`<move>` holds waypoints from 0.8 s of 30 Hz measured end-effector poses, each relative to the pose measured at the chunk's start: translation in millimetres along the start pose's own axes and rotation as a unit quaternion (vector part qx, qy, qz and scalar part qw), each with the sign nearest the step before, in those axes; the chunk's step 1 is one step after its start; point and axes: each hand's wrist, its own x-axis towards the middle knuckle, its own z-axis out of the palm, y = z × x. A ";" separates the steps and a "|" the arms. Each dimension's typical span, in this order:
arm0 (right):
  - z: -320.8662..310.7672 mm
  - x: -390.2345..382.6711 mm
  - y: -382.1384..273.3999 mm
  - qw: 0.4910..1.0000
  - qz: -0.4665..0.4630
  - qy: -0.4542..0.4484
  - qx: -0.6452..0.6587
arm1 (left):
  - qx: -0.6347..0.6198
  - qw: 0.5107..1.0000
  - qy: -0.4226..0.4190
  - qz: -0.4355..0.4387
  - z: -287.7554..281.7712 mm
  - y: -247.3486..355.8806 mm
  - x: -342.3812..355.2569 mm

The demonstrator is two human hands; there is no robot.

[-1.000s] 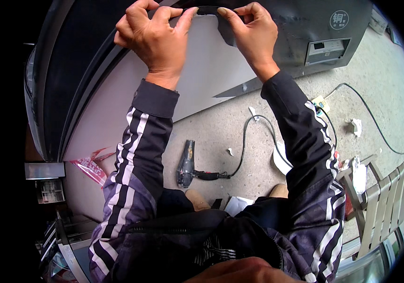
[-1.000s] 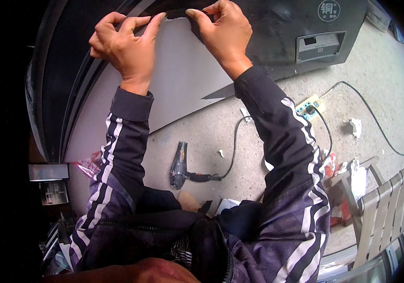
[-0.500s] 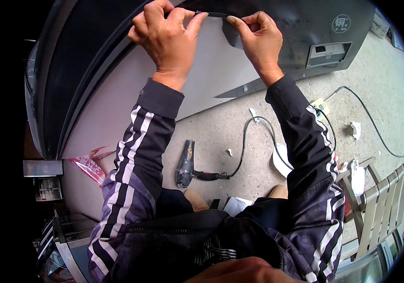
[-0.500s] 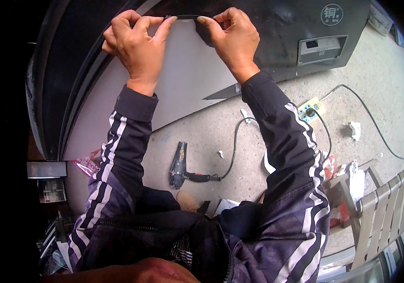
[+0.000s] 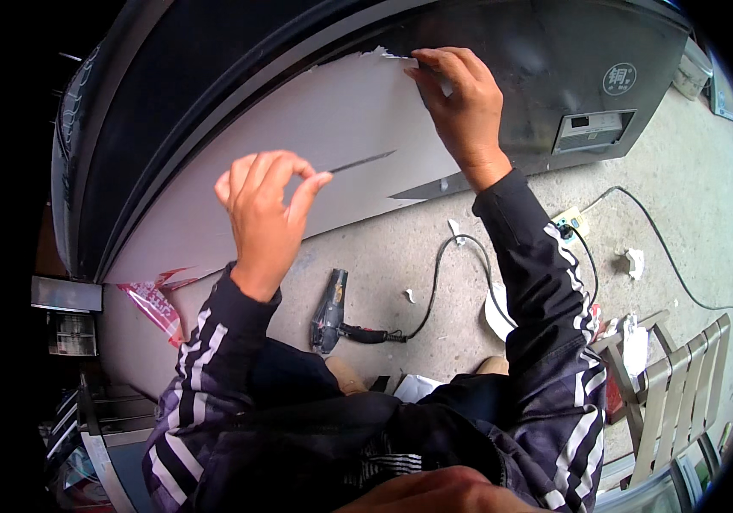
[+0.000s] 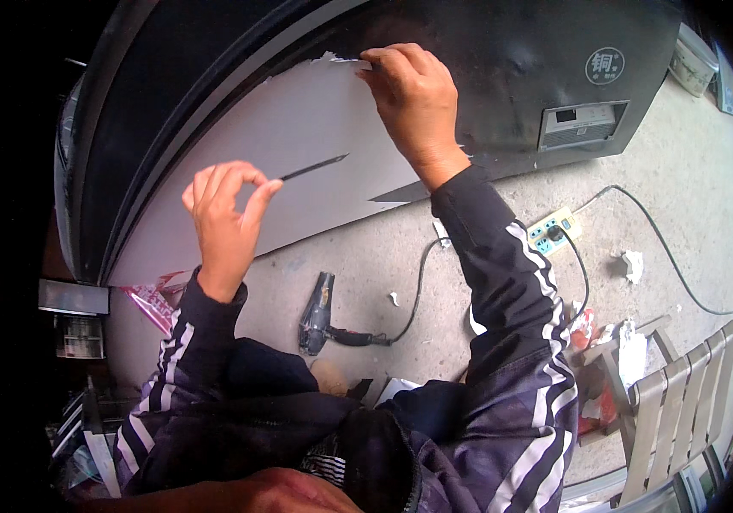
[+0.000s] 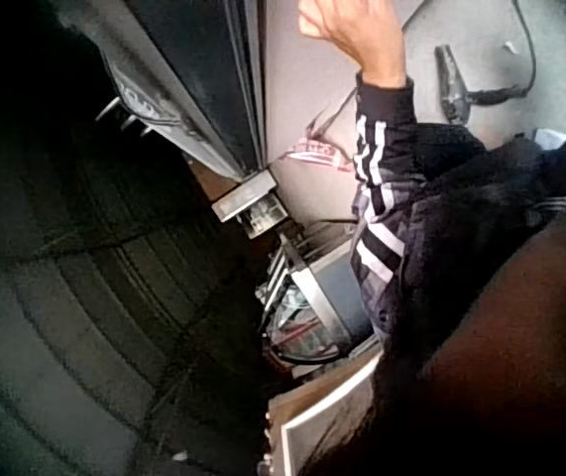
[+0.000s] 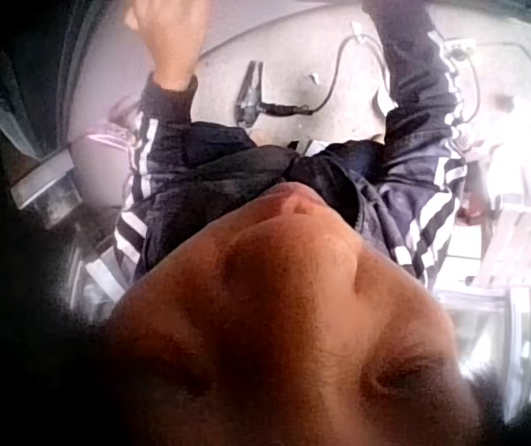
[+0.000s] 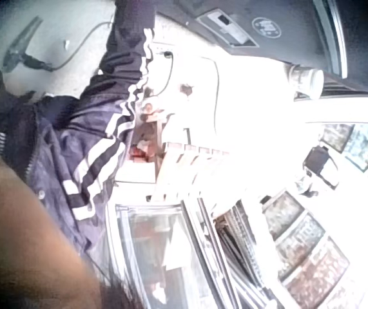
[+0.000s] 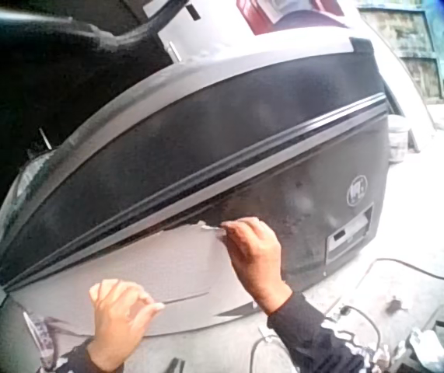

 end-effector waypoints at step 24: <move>14.8 -7.1 -8.8 0.990 -0.085 0.012 -0.112 | -0.066 0.995 -0.054 -0.046 0.4 -26.5 -45.6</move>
